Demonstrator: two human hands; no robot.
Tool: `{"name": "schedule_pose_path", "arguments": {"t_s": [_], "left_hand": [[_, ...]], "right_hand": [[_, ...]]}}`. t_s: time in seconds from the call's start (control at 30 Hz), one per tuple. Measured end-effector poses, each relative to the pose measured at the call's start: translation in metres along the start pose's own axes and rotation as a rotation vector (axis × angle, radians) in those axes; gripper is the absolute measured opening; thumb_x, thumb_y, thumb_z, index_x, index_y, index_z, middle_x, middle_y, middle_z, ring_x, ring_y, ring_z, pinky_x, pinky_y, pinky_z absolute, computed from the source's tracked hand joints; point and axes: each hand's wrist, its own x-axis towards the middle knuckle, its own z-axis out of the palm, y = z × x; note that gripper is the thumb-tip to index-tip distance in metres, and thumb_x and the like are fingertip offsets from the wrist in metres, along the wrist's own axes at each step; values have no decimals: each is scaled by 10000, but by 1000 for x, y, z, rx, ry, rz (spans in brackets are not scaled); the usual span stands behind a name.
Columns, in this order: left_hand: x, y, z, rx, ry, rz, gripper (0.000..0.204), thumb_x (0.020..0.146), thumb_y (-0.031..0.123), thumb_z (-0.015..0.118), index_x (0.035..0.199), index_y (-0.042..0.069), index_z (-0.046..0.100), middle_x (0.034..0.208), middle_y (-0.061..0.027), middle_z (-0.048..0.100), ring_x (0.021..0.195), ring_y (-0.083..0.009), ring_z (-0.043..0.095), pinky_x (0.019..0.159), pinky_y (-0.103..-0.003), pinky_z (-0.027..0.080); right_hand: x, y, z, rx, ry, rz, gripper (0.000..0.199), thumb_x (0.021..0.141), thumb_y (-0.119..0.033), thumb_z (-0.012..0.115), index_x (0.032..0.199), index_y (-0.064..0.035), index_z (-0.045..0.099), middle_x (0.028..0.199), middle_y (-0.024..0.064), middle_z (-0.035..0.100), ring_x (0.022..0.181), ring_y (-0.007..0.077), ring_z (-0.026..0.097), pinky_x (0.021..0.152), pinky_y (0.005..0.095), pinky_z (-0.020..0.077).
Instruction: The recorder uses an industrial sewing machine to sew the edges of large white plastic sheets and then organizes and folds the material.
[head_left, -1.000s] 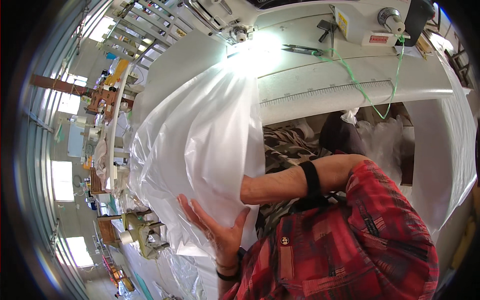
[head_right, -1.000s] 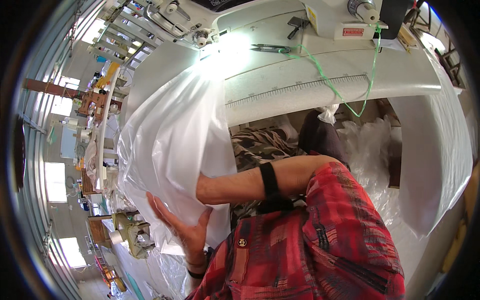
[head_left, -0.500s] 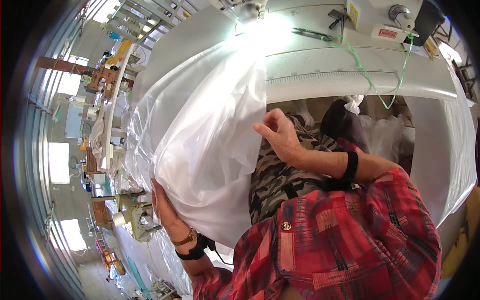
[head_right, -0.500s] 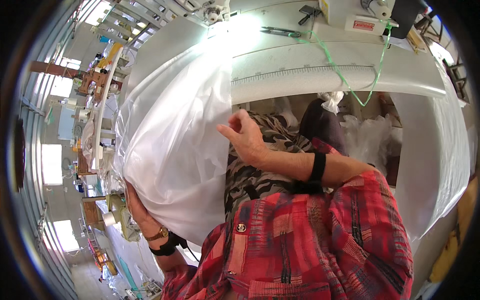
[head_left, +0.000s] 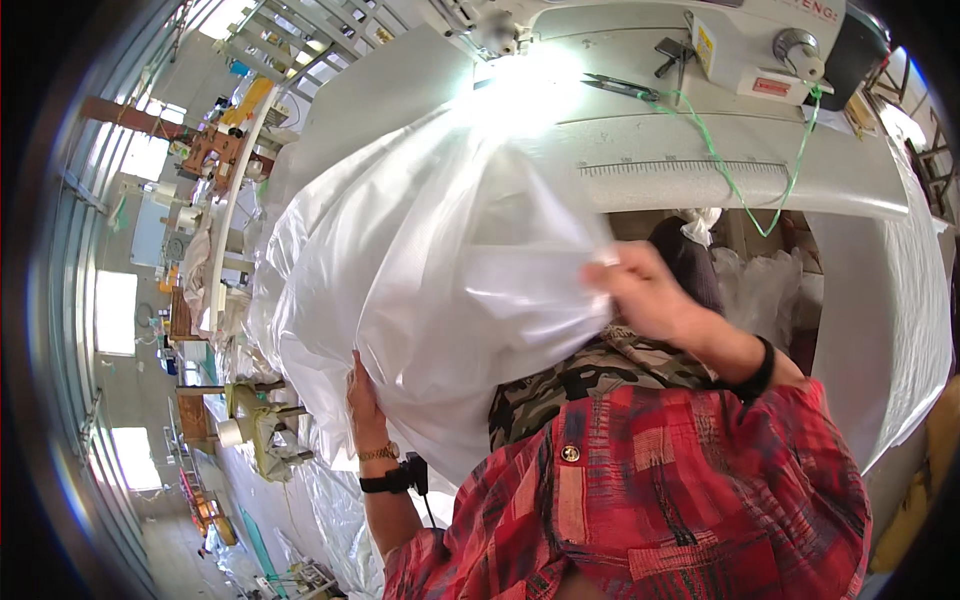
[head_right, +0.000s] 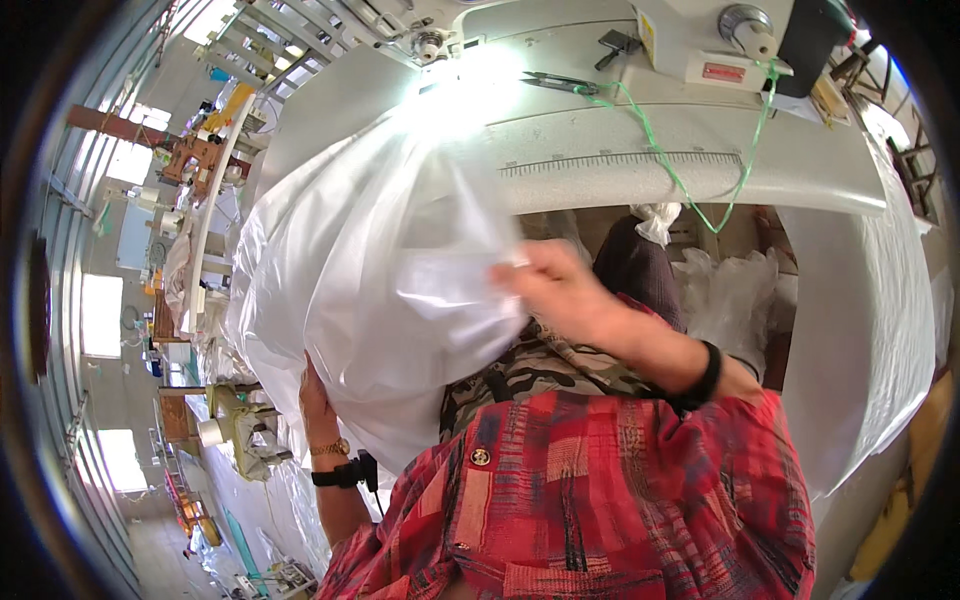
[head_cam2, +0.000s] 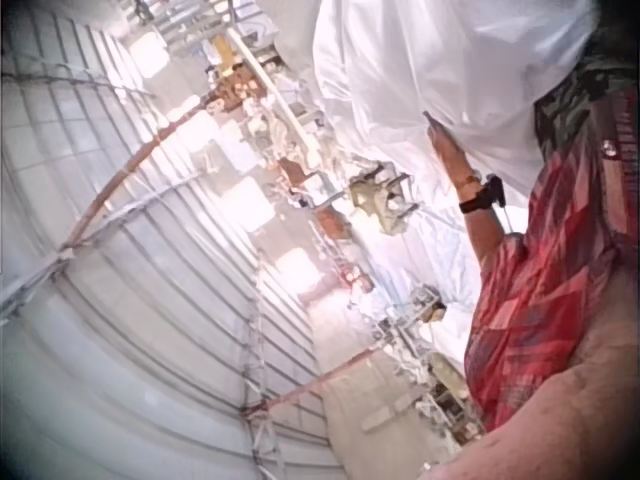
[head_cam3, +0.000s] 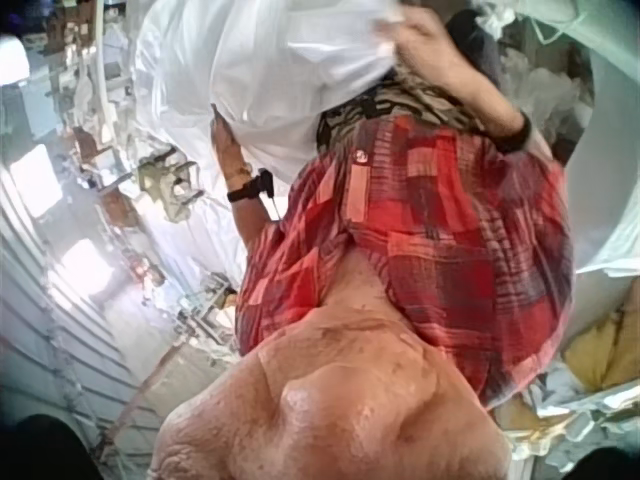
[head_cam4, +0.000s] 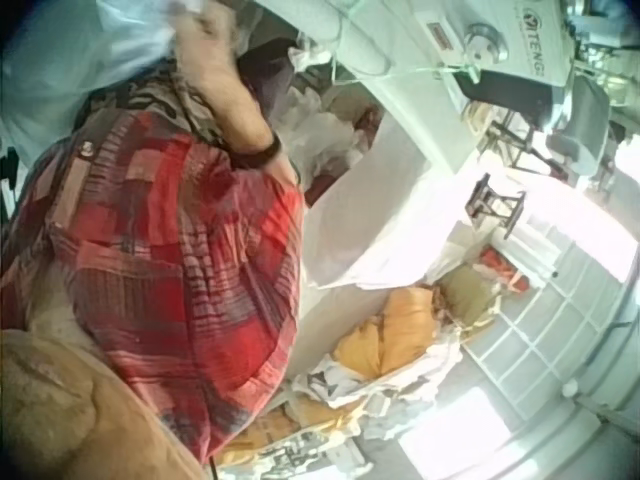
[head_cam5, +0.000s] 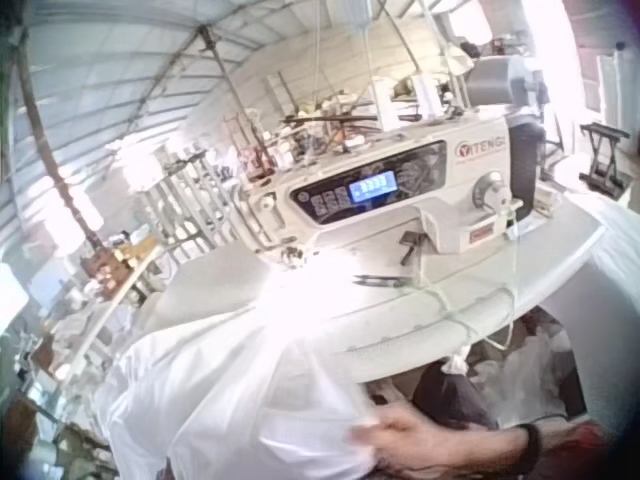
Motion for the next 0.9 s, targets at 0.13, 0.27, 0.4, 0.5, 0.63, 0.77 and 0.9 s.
{"name": "schedule_pose_path", "arguments": {"t_s": [0.13,0.27,0.4,0.5,0.63,0.77,0.9], "left_hand": [[13,-12,-8,231,-20,74,379,1006,326,543,1126,-24,621,974,-64,669,837,-118,618,742,-258,509],[7,-7,-1,548,-41,139,239,1008,190,531,1013,-14,656,831,-1,667,754,-65,595,685,-210,471],[-14,1,15,268,-13,190,214,980,167,573,866,-3,636,741,48,598,645,-23,490,586,-195,391],[-29,10,21,213,-123,165,185,987,146,557,881,16,637,771,40,621,658,-26,515,600,-191,412],[-43,18,24,45,-136,60,153,992,130,537,934,27,635,809,23,647,707,-45,573,645,-185,452],[-56,26,30,-8,-164,20,157,998,129,520,963,28,634,862,5,669,756,-58,614,681,-182,478],[-73,40,40,37,-128,29,164,1000,133,517,970,27,638,902,-9,682,801,-72,634,722,-197,500]], "right_hand": [[-16,12,-44,-301,203,196,285,971,-182,554,832,51,641,660,-1,577,607,66,560,530,286,471],[-5,2,-42,-977,255,102,190,938,-164,599,878,15,617,625,70,565,570,212,601,550,342,494],[3,-26,-10,-1266,290,-453,181,849,-130,681,980,-39,596,754,155,608,709,341,628,663,408,519],[23,-10,16,-1209,-184,-734,226,760,-85,700,964,-52,607,948,135,647,906,301,649,732,409,518],[42,11,4,-1500,-295,-526,256,775,-54,676,1028,-39,638,983,122,662,932,316,638,816,397,518],[51,9,9,-1336,-376,-55,214,901,-113,589,1070,-15,674,961,140,697,887,307,670,793,342,530],[67,6,53,-368,-135,26,254,998,-177,521,1034,24,671,852,112,712,767,184,667,733,294,533]]}}
